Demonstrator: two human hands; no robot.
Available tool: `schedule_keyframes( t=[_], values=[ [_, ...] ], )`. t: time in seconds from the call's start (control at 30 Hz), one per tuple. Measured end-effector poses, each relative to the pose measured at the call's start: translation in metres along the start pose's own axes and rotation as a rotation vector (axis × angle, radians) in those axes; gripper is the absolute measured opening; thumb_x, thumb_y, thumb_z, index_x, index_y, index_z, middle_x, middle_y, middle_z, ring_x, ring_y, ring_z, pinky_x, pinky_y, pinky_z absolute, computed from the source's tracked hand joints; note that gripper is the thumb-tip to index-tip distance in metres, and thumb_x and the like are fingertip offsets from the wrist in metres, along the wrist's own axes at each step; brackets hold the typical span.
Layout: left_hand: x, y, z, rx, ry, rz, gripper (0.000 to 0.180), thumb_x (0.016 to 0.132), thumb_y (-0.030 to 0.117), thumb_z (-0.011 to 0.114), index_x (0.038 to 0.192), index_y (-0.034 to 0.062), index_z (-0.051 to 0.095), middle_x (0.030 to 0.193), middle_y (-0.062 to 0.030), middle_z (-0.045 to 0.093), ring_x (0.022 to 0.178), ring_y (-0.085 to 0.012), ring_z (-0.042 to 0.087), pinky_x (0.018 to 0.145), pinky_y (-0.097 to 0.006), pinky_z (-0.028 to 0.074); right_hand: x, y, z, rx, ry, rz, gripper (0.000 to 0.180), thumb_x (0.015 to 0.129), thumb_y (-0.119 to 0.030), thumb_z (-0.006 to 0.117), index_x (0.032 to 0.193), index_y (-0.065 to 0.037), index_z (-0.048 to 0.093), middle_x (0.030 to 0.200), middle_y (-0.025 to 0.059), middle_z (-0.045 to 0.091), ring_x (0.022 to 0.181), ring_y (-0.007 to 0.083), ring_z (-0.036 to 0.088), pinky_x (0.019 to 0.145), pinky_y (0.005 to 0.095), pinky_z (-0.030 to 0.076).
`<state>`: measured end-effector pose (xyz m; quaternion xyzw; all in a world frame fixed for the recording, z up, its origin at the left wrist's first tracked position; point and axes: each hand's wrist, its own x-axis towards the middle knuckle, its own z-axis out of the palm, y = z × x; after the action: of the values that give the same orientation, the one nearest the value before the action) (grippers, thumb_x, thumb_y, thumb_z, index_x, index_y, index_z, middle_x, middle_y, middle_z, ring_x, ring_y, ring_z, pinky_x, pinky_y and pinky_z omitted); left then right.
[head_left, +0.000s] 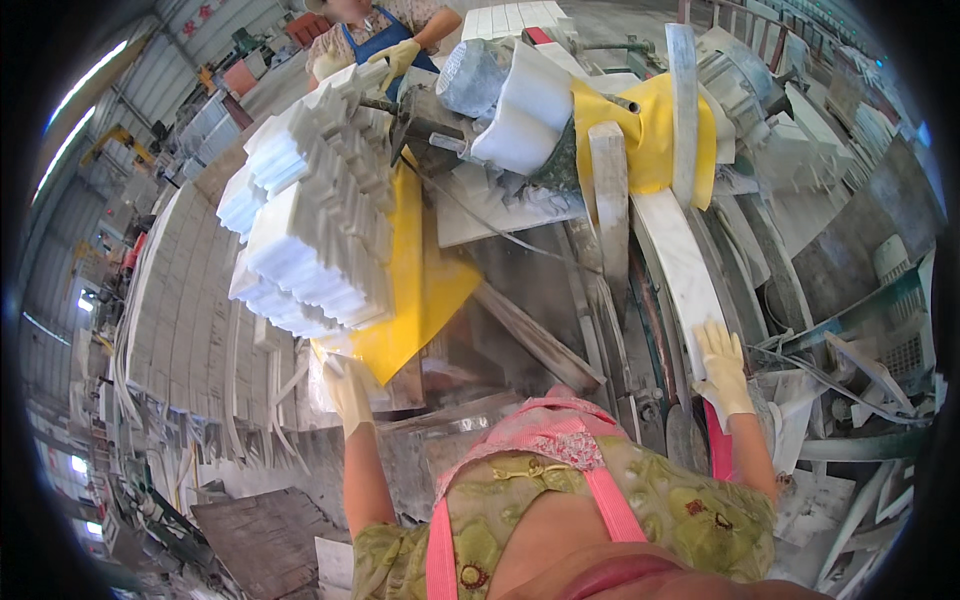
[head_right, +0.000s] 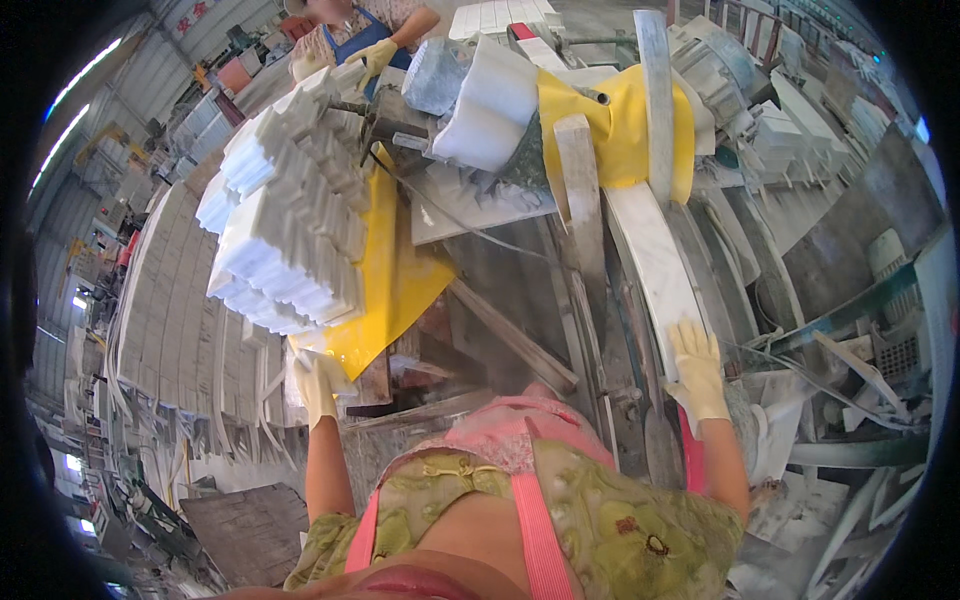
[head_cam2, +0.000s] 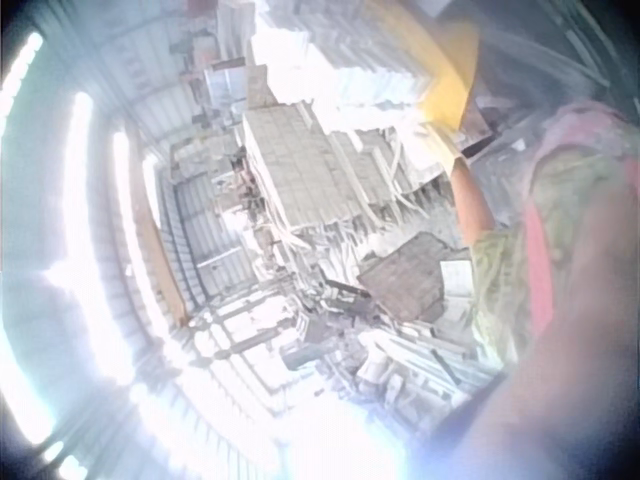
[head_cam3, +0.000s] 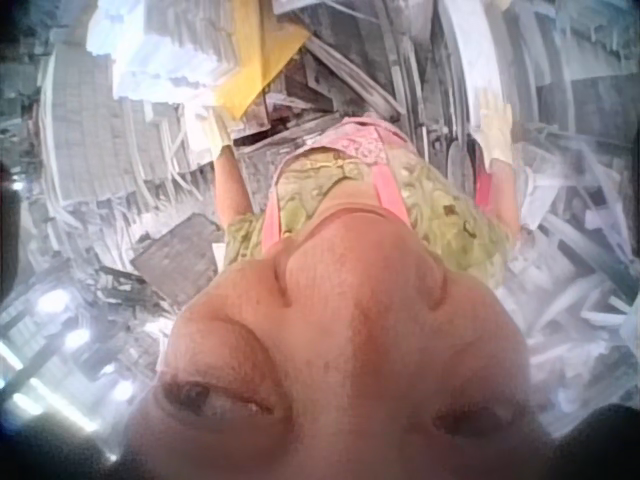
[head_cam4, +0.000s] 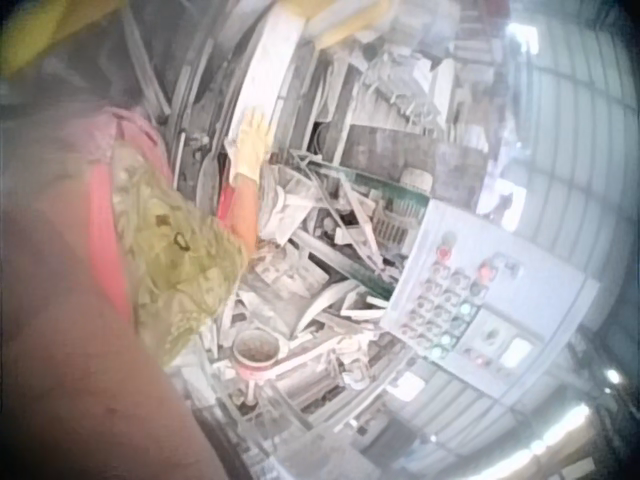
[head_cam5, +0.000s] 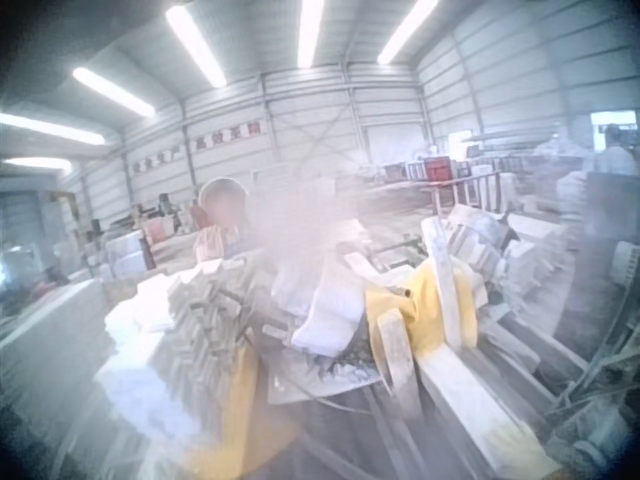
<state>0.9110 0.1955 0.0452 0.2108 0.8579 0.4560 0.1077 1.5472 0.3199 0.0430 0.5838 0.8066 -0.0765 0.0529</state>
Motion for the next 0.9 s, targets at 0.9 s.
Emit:
schedule_keyframes(
  t=[0.9],
  values=[
    [-0.006, 0.001, -0.003, -0.001, -0.010, -0.025, 0.066, 0.099, 0.023, 0.053, 0.153, -0.0076, 0.030, 0.151, -0.0277, 0.044, 0.138, -0.0362, 0.047, 0.113, -0.039, 0.038, 0.082, -0.016, 0.029, -0.362, 0.395, -0.072, 0.061, 0.094, -0.012, 0.046, 0.153, -0.002, 0.034, 0.155, 0.0143, 0.042, 0.145, 0.0316, 0.037, 0.121, 0.0476, 0.028]
  ],
)
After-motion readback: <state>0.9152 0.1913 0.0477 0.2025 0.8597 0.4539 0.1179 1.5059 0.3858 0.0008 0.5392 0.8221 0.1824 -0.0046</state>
